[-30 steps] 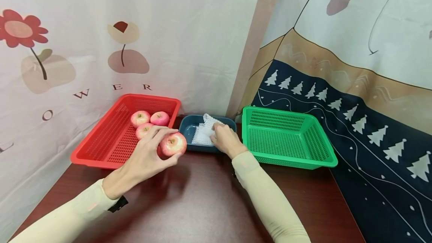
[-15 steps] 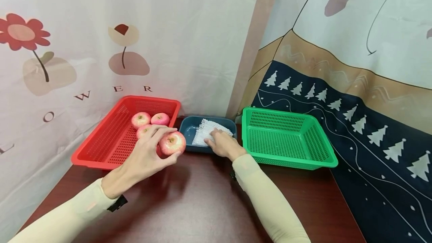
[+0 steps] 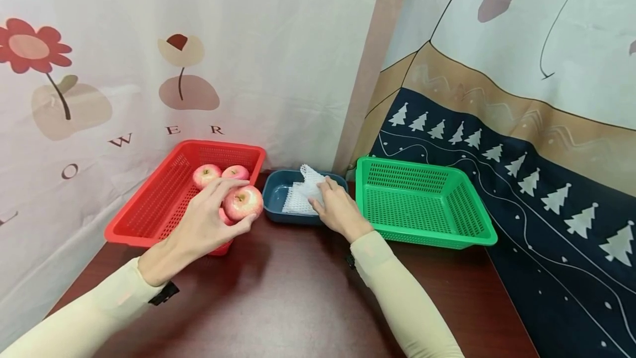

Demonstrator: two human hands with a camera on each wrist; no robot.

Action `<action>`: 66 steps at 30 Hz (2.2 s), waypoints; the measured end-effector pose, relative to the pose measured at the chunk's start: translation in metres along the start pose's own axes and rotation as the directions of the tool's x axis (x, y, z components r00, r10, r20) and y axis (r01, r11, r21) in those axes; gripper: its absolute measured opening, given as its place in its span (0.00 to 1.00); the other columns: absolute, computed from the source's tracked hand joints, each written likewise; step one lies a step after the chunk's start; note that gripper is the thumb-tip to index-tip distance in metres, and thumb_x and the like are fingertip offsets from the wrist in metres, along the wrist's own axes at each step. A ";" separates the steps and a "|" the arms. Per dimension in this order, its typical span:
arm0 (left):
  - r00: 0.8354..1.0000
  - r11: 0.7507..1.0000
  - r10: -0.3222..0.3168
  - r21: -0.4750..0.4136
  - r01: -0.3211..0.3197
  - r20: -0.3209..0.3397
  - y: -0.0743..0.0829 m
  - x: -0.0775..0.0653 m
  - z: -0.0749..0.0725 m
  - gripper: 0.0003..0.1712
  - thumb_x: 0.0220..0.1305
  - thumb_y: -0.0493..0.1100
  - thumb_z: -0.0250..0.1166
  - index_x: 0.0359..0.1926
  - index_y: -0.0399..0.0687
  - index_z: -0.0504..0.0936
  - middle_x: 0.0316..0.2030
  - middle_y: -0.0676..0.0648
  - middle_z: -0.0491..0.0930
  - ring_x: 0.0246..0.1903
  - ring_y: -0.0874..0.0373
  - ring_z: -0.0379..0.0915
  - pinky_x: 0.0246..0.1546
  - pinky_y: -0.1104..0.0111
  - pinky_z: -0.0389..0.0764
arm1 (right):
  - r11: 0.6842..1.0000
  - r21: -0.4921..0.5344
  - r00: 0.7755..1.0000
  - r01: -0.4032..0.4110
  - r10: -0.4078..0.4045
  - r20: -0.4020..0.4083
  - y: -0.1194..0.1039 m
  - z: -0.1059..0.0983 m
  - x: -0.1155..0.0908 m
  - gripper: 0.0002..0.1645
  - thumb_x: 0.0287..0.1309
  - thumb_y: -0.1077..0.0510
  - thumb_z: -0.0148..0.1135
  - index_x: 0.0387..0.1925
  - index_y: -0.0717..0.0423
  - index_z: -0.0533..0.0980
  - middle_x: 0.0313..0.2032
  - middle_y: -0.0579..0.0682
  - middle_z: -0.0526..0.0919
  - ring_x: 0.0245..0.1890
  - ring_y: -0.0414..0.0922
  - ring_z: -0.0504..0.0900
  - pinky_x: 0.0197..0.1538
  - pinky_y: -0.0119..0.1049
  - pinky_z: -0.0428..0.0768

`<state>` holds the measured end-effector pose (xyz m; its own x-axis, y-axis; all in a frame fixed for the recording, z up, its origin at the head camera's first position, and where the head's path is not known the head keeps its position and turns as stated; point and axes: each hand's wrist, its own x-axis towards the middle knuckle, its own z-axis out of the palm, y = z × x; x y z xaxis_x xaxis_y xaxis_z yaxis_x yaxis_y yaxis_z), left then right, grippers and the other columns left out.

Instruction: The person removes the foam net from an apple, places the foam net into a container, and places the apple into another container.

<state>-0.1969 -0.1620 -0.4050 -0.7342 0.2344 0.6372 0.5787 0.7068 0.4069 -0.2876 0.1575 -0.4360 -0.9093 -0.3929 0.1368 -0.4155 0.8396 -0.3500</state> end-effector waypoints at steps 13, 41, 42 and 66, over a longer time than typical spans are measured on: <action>0.997 0.998 -0.053 0.020 0.052 0.057 -0.010 0.007 -0.012 0.45 0.57 0.48 0.90 0.72 0.47 0.80 0.69 0.40 0.81 0.62 0.44 0.82 0.49 0.46 0.98 | 0.998 -0.065 0.999 -0.001 -0.001 -0.038 0.004 -0.013 -0.006 0.43 0.88 0.43 0.65 0.86 0.65 0.69 0.86 0.70 0.70 0.86 0.67 0.74 0.86 0.65 0.75; 0.982 0.984 -0.175 0.045 0.172 0.069 -0.032 0.010 -0.030 0.47 0.56 0.43 0.90 0.74 0.43 0.78 0.65 0.38 0.80 0.60 0.44 0.81 0.51 0.39 0.96 | 0.996 -0.080 0.983 0.047 -0.060 -0.175 0.008 -0.032 -0.024 0.42 0.85 0.45 0.70 0.86 0.63 0.71 0.83 0.66 0.74 0.82 0.65 0.78 0.82 0.66 0.79; 0.980 0.982 -0.185 0.052 0.181 0.072 -0.034 0.010 -0.032 0.47 0.56 0.43 0.89 0.73 0.43 0.78 0.65 0.38 0.80 0.60 0.43 0.81 0.51 0.39 0.96 | 0.996 -0.079 0.982 0.048 -0.062 -0.178 0.008 -0.032 -0.025 0.42 0.85 0.45 0.70 0.86 0.63 0.71 0.84 0.66 0.74 0.82 0.65 0.77 0.82 0.66 0.79; 0.936 0.943 -0.315 0.162 0.291 0.156 -0.074 0.012 -0.060 0.38 0.66 0.48 0.84 0.72 0.43 0.80 0.63 0.34 0.78 0.64 0.37 0.73 0.62 0.30 0.81 | 0.987 -0.138 0.975 0.080 -0.106 -0.195 0.030 -0.044 -0.060 0.42 0.81 0.40 0.73 0.85 0.53 0.75 0.86 0.62 0.74 0.84 0.66 0.75 0.82 0.73 0.77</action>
<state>-0.2276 -0.2514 -0.3884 -0.9250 0.1006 0.3663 0.2750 0.8426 0.4631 -0.2470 0.2228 -0.4144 -0.8469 -0.3992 0.3512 -0.4859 0.8493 -0.2064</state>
